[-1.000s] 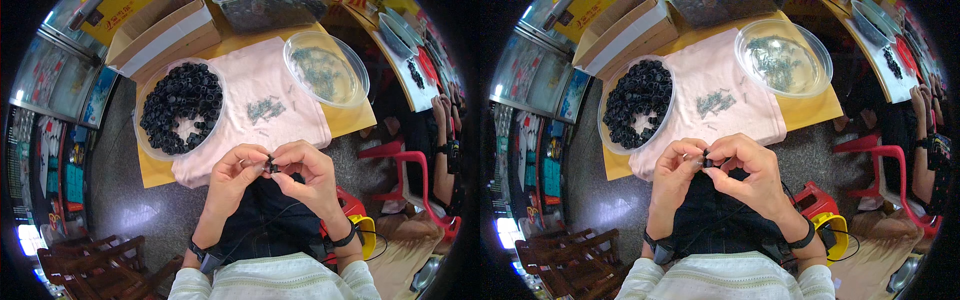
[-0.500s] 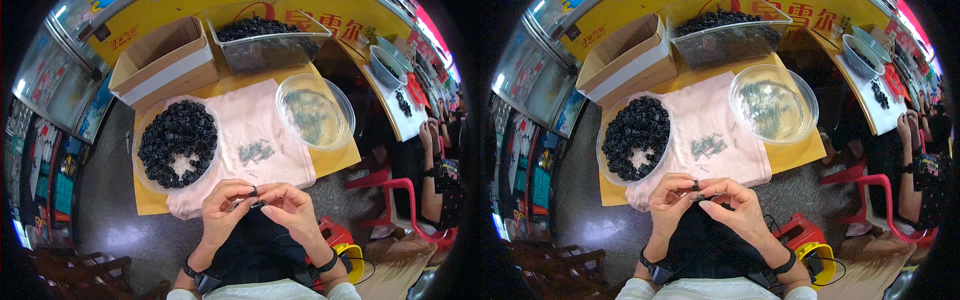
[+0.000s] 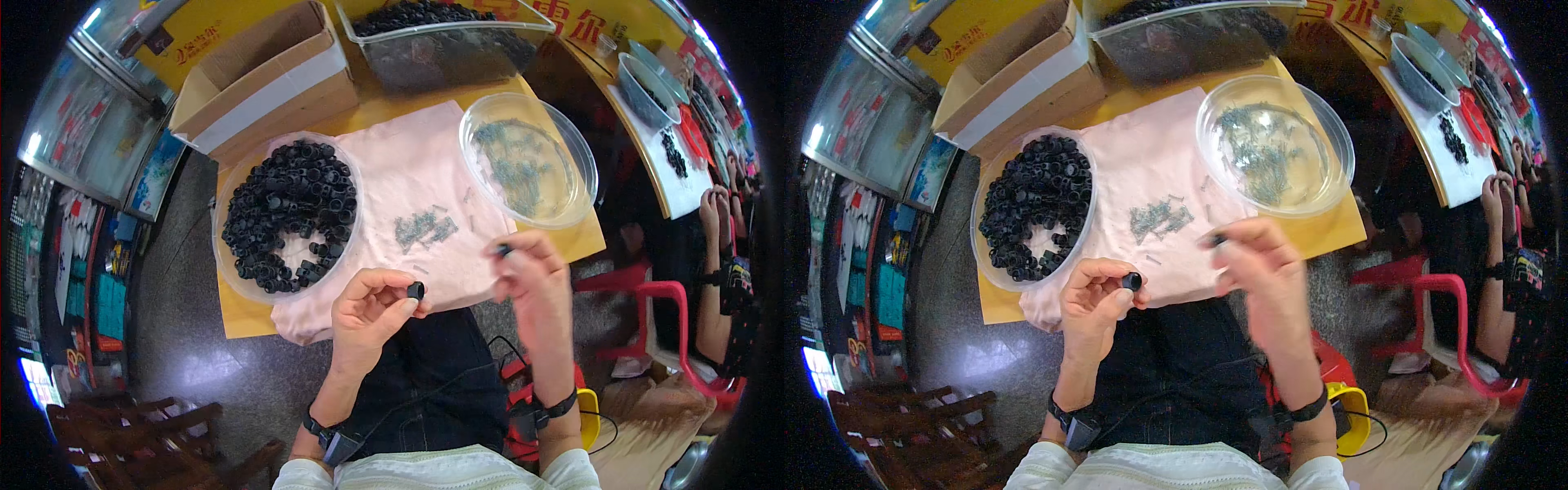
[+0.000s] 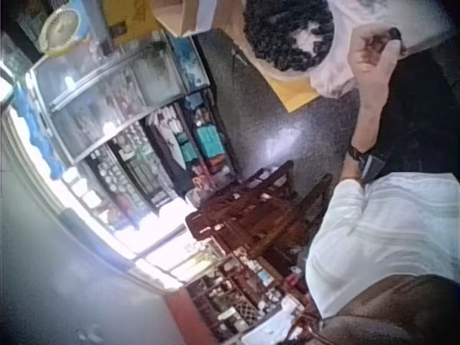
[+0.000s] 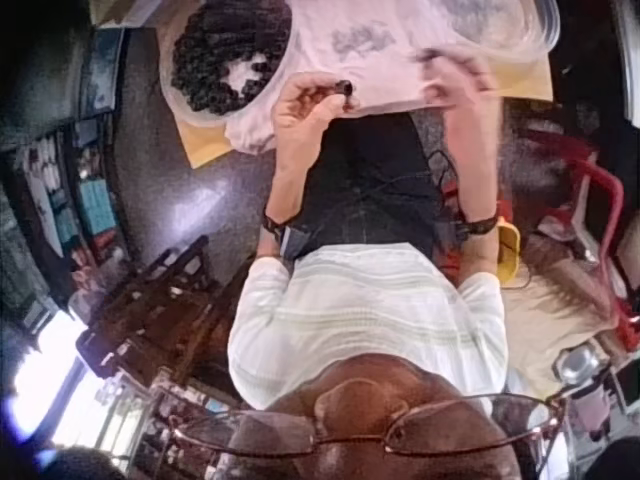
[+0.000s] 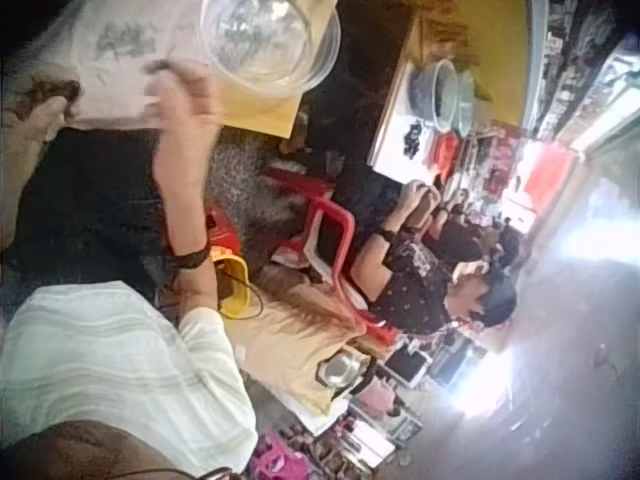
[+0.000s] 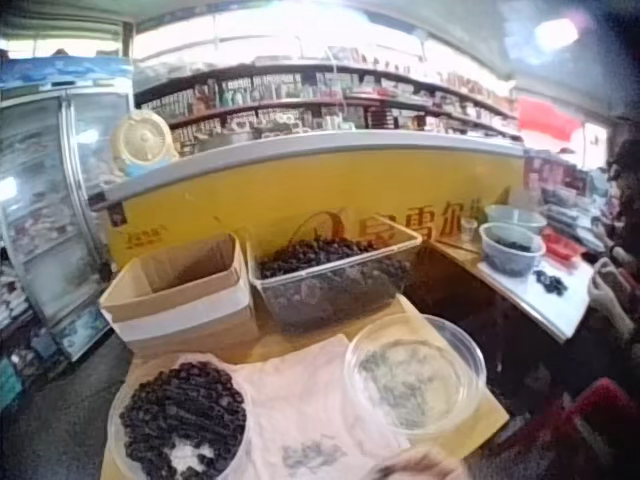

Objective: Manually assembling small black plastic components by snapping two parts together repeatedly at a workstation.

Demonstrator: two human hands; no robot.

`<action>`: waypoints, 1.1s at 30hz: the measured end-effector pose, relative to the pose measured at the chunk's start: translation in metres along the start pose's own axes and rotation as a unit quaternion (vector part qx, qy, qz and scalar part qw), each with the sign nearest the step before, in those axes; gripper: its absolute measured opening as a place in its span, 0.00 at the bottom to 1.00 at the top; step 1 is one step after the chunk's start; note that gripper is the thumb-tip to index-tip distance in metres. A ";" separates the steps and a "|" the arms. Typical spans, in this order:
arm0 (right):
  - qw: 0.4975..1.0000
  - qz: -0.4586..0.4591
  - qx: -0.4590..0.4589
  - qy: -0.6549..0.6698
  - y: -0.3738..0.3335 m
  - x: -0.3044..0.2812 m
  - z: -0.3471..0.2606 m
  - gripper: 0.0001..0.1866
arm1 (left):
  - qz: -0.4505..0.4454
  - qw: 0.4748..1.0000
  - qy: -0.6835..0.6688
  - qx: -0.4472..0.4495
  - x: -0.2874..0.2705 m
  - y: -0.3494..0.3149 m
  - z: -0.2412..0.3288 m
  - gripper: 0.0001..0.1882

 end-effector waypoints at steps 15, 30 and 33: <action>0.994 -0.075 0.075 0.020 -0.022 0.033 0.036 0.10 | 0.008 0.997 -0.068 -0.021 -0.008 -0.006 0.002 0.12; 0.973 -0.102 0.162 0.127 -0.016 0.025 0.041 0.12 | 0.023 1.000 -0.006 0.005 0.001 -0.007 0.010 0.12; 0.967 -0.103 0.179 0.152 -0.016 0.025 0.043 0.12 | 0.012 1.000 -0.003 0.010 0.002 -0.008 0.013 0.12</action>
Point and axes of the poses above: each hand's wrist, its own y-axis towards the middle knuckle, its own x-axis out of the palm, z = x × y, the point moved 2 cm from there along y, towards the middle knuckle, and after that the axes turned 2 degrees about -x, right-handed, at the moved point
